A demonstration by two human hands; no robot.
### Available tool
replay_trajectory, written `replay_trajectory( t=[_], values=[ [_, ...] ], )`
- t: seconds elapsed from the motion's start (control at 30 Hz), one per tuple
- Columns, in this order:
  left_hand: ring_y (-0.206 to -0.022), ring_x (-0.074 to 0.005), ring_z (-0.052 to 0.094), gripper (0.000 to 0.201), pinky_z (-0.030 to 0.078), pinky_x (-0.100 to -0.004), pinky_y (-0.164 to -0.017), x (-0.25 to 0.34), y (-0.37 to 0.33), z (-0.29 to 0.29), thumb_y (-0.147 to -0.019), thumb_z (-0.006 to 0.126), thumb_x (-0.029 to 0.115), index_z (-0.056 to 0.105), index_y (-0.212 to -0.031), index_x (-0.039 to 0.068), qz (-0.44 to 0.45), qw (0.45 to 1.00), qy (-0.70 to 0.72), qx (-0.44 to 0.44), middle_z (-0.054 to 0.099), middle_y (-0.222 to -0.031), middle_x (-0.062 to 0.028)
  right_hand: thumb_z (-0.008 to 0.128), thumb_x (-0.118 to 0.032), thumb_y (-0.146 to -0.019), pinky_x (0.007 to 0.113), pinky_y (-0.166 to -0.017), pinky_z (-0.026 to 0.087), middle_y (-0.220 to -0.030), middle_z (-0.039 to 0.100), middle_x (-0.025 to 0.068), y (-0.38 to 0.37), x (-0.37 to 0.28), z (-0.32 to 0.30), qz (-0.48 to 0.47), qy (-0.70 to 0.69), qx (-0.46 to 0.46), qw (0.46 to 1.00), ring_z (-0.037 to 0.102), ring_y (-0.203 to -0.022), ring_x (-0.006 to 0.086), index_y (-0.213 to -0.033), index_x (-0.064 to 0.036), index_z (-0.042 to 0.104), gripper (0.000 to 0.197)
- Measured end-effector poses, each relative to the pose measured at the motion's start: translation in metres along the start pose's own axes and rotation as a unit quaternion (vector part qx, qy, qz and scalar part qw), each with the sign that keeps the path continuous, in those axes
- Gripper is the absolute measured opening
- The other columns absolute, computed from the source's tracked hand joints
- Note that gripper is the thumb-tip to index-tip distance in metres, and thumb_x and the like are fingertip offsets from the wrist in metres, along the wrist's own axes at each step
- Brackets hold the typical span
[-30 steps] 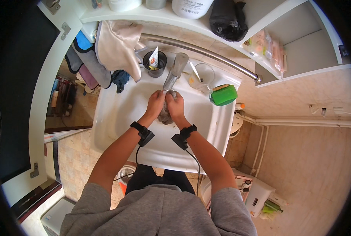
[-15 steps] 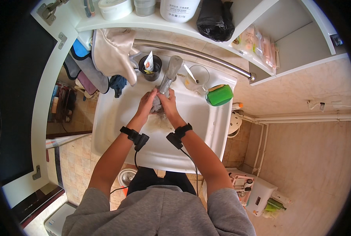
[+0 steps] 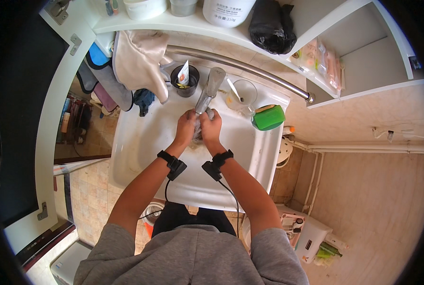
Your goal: The person wipes a window sill with a cloth and then washes the cloth under a running faucet in a bathroom sink, wringing it out by hand.
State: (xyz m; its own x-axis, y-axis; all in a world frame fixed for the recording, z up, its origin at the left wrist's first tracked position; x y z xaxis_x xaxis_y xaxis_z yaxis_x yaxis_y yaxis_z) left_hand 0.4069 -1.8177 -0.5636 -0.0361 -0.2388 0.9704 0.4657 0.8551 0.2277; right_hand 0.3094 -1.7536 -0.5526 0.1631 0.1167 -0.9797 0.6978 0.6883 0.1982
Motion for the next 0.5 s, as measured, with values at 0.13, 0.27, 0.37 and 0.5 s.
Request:
replay_trajectory(
  t=[0.13,0.27,0.37,0.5],
  values=[
    [-0.098,-0.0229,0.059,0.054,0.050,-0.0339,-0.080,-0.018,-0.007,-0.019,-0.095,0.062,0.038,0.049,-0.126,-0.004,0.038,0.998,0.000,0.042,0.057,-0.119,-0.0194,0.063,-0.019,-0.089,0.029,-0.068,0.050,-0.087,0.063,0.0075,-0.001,-0.006,0.011,0.027,-0.093,0.017,0.995,0.060,-0.077,0.0151,-0.103,0.0031,0.056,0.027],
    [-0.124,-0.0313,0.048,0.079,0.043,-0.0383,-0.100,0.023,0.027,-0.002,-0.087,0.072,0.043,0.035,-0.141,-0.001,0.017,0.993,0.050,-0.103,0.047,-0.133,-0.0226,0.067,-0.029,-0.088,0.032,-0.078,0.051,-0.101,0.064,0.0088,-0.007,0.013,-0.008,0.082,-0.147,0.015,0.986,0.062,-0.088,0.0169,-0.113,0.0006,0.057,0.040],
    [-0.128,-0.0369,0.044,0.078,0.039,-0.0434,-0.104,0.011,0.024,-0.037,-0.086,0.073,0.042,0.037,-0.141,0.002,0.098,0.990,-0.106,-0.009,0.045,-0.135,-0.0256,0.075,-0.035,-0.083,0.034,-0.080,0.051,-0.105,0.063,0.0089,0.004,0.005,0.034,0.143,-0.071,-0.081,0.984,0.061,-0.091,0.0178,-0.118,-0.0001,0.055,0.053],
    [-0.125,-0.0408,0.046,0.060,0.040,-0.0449,-0.102,-0.001,0.021,-0.061,-0.091,0.067,0.040,0.044,-0.134,0.004,0.102,0.990,-0.089,0.029,0.047,-0.135,-0.0270,0.085,-0.041,-0.072,0.032,-0.072,0.052,-0.094,0.066,0.0100,0.014,-0.014,0.062,0.169,0.012,-0.102,0.980,0.061,-0.080,0.0165,-0.112,0.0053,0.056,0.068]
  ],
)
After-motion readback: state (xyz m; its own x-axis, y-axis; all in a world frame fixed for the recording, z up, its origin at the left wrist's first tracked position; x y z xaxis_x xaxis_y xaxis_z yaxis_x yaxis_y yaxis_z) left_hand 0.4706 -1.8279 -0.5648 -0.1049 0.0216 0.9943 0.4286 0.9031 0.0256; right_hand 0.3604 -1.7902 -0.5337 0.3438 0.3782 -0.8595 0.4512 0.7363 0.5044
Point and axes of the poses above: each hand's wrist, its own y-axis away from the middle knuckle, its own z-axis out of the palm, x = y × z, the point moved 4 cm from there along -y, towards the middle knuckle
